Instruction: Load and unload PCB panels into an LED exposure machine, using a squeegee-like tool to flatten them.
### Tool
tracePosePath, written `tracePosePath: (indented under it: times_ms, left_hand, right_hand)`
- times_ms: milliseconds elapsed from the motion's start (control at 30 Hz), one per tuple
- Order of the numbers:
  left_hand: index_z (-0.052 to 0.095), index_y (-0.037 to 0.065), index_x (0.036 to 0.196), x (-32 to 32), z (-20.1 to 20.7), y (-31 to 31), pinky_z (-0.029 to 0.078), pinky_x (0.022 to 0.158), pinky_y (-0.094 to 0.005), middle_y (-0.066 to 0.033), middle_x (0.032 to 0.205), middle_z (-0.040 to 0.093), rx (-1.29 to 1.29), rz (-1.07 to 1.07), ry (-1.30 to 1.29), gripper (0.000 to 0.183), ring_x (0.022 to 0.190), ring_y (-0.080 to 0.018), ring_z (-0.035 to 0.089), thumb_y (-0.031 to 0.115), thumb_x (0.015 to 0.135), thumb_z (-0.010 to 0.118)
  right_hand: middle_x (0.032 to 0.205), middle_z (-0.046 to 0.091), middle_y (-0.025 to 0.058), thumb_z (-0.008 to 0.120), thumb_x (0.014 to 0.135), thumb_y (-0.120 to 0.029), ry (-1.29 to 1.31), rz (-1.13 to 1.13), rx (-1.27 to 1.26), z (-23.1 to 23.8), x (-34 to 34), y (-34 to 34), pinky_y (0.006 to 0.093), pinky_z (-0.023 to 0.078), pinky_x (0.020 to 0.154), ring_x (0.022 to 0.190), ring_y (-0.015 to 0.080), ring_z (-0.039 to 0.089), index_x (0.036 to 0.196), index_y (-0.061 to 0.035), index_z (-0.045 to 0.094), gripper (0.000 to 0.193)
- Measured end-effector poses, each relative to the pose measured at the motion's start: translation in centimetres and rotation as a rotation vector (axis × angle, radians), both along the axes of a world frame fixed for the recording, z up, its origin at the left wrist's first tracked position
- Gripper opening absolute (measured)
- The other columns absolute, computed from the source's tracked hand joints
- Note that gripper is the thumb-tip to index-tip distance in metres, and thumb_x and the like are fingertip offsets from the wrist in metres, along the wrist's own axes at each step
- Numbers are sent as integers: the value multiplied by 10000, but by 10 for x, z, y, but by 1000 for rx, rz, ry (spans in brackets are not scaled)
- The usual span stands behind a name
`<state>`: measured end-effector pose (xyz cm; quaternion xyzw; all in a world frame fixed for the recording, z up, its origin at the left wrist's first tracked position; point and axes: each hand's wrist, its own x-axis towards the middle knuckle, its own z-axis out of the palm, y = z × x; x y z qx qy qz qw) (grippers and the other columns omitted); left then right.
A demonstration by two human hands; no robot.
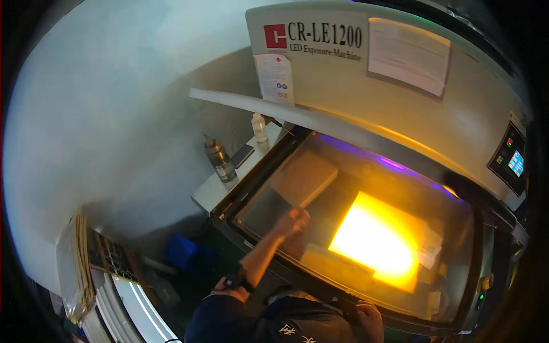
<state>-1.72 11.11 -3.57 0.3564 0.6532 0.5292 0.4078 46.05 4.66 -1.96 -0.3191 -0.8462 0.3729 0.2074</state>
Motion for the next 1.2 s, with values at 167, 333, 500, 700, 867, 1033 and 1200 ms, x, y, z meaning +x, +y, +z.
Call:
tracePosePath:
  times_ms: [167,333,500,700,867,1033,1200]
  left_hand:
    - [554,7,1093,-224,-15,17,488,874,-441,-208,1289,509,-284,463,579,480,1117,-371,566,423,875,655]
    - [428,9,1290,-319,-39,45,496,918,-484,-191,1476,333,-344,445,956,593,1228,-386,510,383,882,642]
    - [333,-22,1395,-331,-15,57,545,854,-494,-290,1550,145,-717,355,851,724,1152,-402,586,422,894,606]
    - [321,-48,1385,-329,-20,58,574,772,-467,-303,1535,174,-685,345,905,759,1032,-412,648,426,873,621]
    - [343,-17,1378,-330,-25,54,569,767,-468,-291,1541,169,-600,346,981,730,961,-402,669,407,861,634]
    - [330,-17,1389,-328,-22,53,563,766,-464,-269,1553,155,-664,316,919,743,959,-413,666,409,861,634]
    - [289,-14,1434,-328,-22,50,553,780,-482,-239,1570,135,-581,334,859,782,992,-406,657,418,873,621]
  right_hand:
    - [1152,633,98,567,957,-205,-12,-273,-62,35,-65,7,350,492,841,956,201,614,1171,-55,614,265]
    - [1127,632,79,505,996,-260,104,-571,-48,85,-138,6,347,489,828,929,190,621,1187,-86,606,278]
    - [1233,607,89,550,977,-231,146,-663,18,100,-143,19,334,469,883,997,189,615,1274,-58,570,345]
    - [1258,621,80,501,999,-383,-32,-895,-39,112,-83,9,332,464,874,1014,178,610,1320,-72,560,451]
    - [1306,598,84,509,993,-408,-29,-918,17,123,-45,15,343,465,891,1063,200,600,1347,-67,541,493]
    - [1348,560,109,523,994,-348,131,-905,171,170,-33,42,374,413,1007,1185,234,552,1356,-55,524,466]
    - [1348,549,130,566,965,-336,70,-1036,493,234,16,70,398,401,1023,1200,257,541,1363,-46,507,495]
